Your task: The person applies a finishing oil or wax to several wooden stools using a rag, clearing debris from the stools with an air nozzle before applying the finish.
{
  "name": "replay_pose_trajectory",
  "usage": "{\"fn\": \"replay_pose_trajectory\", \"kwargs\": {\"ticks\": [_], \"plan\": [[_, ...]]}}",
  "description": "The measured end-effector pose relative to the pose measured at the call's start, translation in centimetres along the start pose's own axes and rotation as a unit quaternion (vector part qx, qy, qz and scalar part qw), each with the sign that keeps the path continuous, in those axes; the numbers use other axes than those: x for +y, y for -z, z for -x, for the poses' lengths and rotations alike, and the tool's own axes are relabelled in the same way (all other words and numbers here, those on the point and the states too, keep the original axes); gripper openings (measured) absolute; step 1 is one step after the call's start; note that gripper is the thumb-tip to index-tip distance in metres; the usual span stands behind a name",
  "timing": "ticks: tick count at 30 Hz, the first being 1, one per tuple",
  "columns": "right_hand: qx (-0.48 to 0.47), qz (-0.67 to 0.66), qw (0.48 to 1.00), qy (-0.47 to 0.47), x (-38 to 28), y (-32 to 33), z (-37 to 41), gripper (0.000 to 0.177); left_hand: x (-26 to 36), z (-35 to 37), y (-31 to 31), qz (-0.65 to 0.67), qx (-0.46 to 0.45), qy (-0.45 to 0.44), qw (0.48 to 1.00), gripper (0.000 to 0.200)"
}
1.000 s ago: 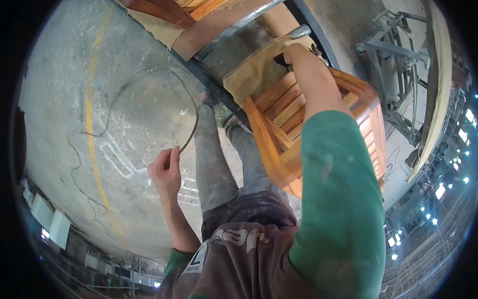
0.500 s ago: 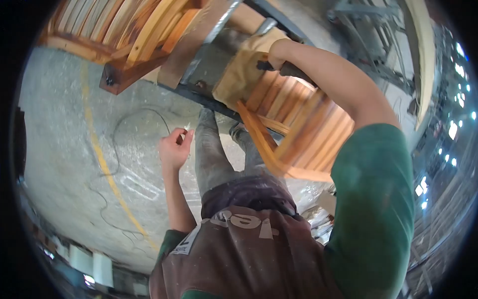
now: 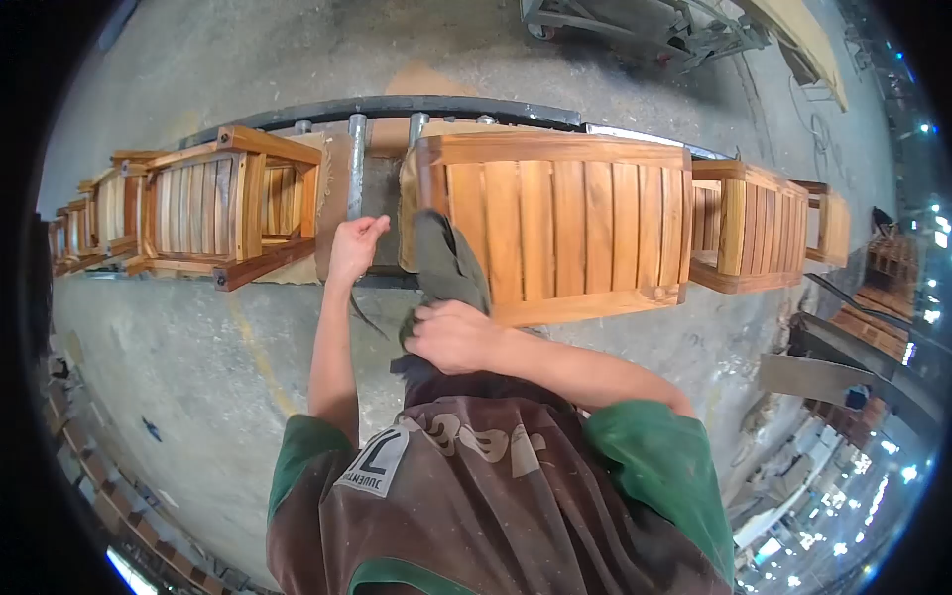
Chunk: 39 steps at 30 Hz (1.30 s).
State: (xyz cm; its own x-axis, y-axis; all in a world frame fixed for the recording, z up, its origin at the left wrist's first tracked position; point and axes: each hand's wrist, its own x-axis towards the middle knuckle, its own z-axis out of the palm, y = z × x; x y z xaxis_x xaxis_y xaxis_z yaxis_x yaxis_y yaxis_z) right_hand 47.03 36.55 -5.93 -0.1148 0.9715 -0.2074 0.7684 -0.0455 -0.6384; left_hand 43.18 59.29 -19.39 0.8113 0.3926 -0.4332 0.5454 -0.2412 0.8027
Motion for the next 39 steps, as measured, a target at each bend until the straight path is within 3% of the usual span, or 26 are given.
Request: {"fn": "replay_pose_trajectory", "kwargs": {"ticks": [1, 2, 3, 4, 5, 7, 8, 9, 10, 13, 17, 20, 21, 25, 28, 29, 30, 31, 32, 33, 35, 36, 37, 38, 39], "plan": [[-0.002, -0.080, 0.995, -0.058, 0.3, 1.0, 3.1, 0.029, 1.8, -0.1, -0.3, -0.015, 0.003, -0.003, 1.000, 0.040], [-0.005, -0.162, 0.980, -0.116, 1.1, 1.9, 6.8, 0.033, 3.4, -0.4, -0.6, 0.041, -0.015, 0.060, 0.997, 0.043], [0.002, -0.155, 0.972, -0.175, 3.3, 2.7, 10.5, 0.040, 4.8, -0.8, -1.2, 0.100, -0.032, 0.122, 0.987, 0.045], [0.106, -0.167, 0.953, -0.229, 5.8, 3.4, 14.7, 0.036, 4.3, -1.8, -1.8, 0.128, -0.029, 0.098, 0.986, 0.050], [0.227, -0.095, 0.928, -0.281, 8.3, 4.4, 19.1, 0.041, 5.1, -2.3, -2.3, 0.127, -0.023, 0.090, 0.988, 0.050], [0.345, -0.077, 0.813, -0.463, 14.3, 6.8, 26.5, 0.038, 6.9, -3.4, -3.1, 0.119, 0.024, 0.113, 0.986, 0.056], [0.416, -0.181, 0.726, -0.517, 16.9, 8.2, 29.3, 0.040, 7.0, -4.4, -3.0, 0.098, 0.023, 0.095, 0.990, 0.061], [0.459, -0.367, 0.656, -0.474, 21.3, 8.0, 32.4, 0.051, 7.4, -5.0, -3.1, 0.093, 0.026, 0.095, 0.991, 0.061], [0.441, -0.498, 0.574, -0.477, 21.2, 10.5, 33.1, 0.059, 8.0, -5.8, -3.0, 0.086, 0.040, 0.094, 0.991, 0.062], [0.344, -0.539, 0.589, -0.494, 25.3, 11.3, 33.3, 0.069, 9.6, -6.9, -3.2, 0.079, 0.062, 0.091, 0.991, 0.062], [0.324, -0.607, 0.565, -0.456, 27.9, 10.5, 33.3, 0.075, 10.6, -5.2, -3.8, 0.090, 0.117, 0.087, 0.985, 0.062], [0.384, -0.533, 0.616, -0.435, 25.4, 11.8, 33.6, 0.073, 13.2, -4.0, -2.9, 0.071, 0.146, 0.060, 0.985, 0.061], [0.396, -0.588, 0.581, -0.399, 23.6, 12.3, 34.0, 0.067, 14.2, -2.6, -2.4, 0.075, 0.163, 0.050, 0.983, 0.060], [0.464, -0.568, 0.565, -0.379, 21.8, 11.6, 35.6, 0.066, 17.2, -0.4, -0.9, 0.085, 0.141, -0.031, 0.986, 0.058], [0.515, -0.542, 0.530, -0.400, 21.9, 7.9, 34.9, 0.067, 14.3, -0.6, 0.5, 0.079, 0.153, -0.037, 0.984, 0.055], [0.511, -0.631, 0.464, -0.354, 21.1, 5.9, 34.0, 0.066, 12.9, -0.6, -0.2, 0.097, 0.163, -0.014, 0.982, 0.053], [0.521, -0.594, 0.473, -0.390, 19.9, 4.5, 33.5, 0.064, 9.5, -1.5, 0.0, 0.158, 0.120, -0.040, 0.979, 0.050], [0.521, -0.615, 0.483, -0.342, 20.6, 1.7, 32.9, 0.062, 4.7, -3.7, 1.2, 0.122, 0.104, -0.040, 0.986, 0.048], [0.488, -0.623, 0.510, -0.337, 20.0, 0.1, 32.4, 0.065, 6.4, -1.1, -0.4, 0.078, 0.120, 0.045, 0.989, 0.048], [0.435, -0.542, 0.541, -0.474, 18.4, -1.2, 31.6, 0.075, 6.3, 0.6, -1.7, 0.050, 0.170, 0.096, 0.979, 0.053], [0.400, -0.519, 0.552, -0.516, 17.4, -5.9, 30.4, 0.094, 5.7, 3.9, -3.5, 0.035, 0.097, 0.222, 0.970, 0.075], [0.377, -0.451, 0.563, -0.581, 16.5, -7.3, 30.1, 0.098, 3.9, 2.2, -10.4, 0.045, 0.026, 0.228, 0.972, 0.075], [0.415, -0.451, 0.626, -0.482, 13.7, -9.1, 31.7, 0.101, 0.3, 0.9, -10.9, 0.035, -0.028, 0.237, 0.970, 0.076], [0.403, -0.438, 0.592, -0.543, 15.2, -13.1, 31.2, 0.103, -3.7, -0.8, -11.8, 0.020, -0.072, 0.240, 0.968, 0.077], [0.395, -0.435, 0.573, -0.571, 17.8, -16.4, 29.5, 0.104, -3.6, 0.1, -14.2, -0.003, -0.080, 0.230, 0.970, 0.077]]}}
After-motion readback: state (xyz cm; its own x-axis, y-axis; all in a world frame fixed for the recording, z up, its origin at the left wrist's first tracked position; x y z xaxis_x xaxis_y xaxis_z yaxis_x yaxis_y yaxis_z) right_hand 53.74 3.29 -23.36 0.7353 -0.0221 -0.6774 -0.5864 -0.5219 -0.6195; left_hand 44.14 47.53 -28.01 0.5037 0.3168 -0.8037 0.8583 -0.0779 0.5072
